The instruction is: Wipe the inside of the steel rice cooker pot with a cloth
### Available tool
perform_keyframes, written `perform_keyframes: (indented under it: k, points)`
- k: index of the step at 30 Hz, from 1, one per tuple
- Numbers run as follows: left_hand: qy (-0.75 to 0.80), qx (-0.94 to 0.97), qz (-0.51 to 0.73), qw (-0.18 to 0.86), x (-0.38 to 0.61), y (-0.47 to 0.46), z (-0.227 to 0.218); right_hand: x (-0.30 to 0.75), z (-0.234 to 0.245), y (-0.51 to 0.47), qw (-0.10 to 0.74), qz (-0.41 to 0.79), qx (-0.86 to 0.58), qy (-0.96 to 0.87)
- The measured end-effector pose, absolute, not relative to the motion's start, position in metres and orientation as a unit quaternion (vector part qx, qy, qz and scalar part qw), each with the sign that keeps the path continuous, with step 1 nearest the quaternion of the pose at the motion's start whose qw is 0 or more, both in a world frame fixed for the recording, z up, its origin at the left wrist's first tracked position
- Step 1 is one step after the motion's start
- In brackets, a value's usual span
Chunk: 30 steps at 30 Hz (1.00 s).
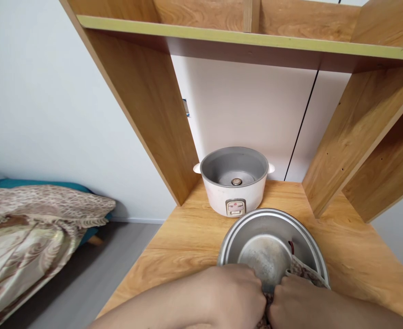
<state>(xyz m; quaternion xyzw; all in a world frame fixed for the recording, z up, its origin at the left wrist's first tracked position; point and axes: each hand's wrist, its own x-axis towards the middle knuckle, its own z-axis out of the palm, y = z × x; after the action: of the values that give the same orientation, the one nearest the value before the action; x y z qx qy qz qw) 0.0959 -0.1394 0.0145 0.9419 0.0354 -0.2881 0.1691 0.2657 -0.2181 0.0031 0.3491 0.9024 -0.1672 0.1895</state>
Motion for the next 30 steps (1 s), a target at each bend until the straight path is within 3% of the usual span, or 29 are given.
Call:
perform_keyframes:
  k: [5,15,22,30]
  points:
    - [0.042,0.932,-0.321,0.166,0.099,-0.143,0.025,0.258,0.017,-0.214,0.243,-0.180,0.360,0.883]
    - [0.041,0.940,-0.293,0.171,0.098,-0.141,0.015,0.264,0.013,-0.216,0.212,-0.210,0.366,0.882]
    - [0.049,0.938,-0.275,0.205,0.095,-0.139,0.008,0.254,0.030,-0.212,0.275,-0.183,0.349,0.877]
    - [0.037,0.936,-0.300,0.179,0.096,-0.139,0.010,0.255,0.023,-0.212,0.266,-0.193,0.360,0.873]
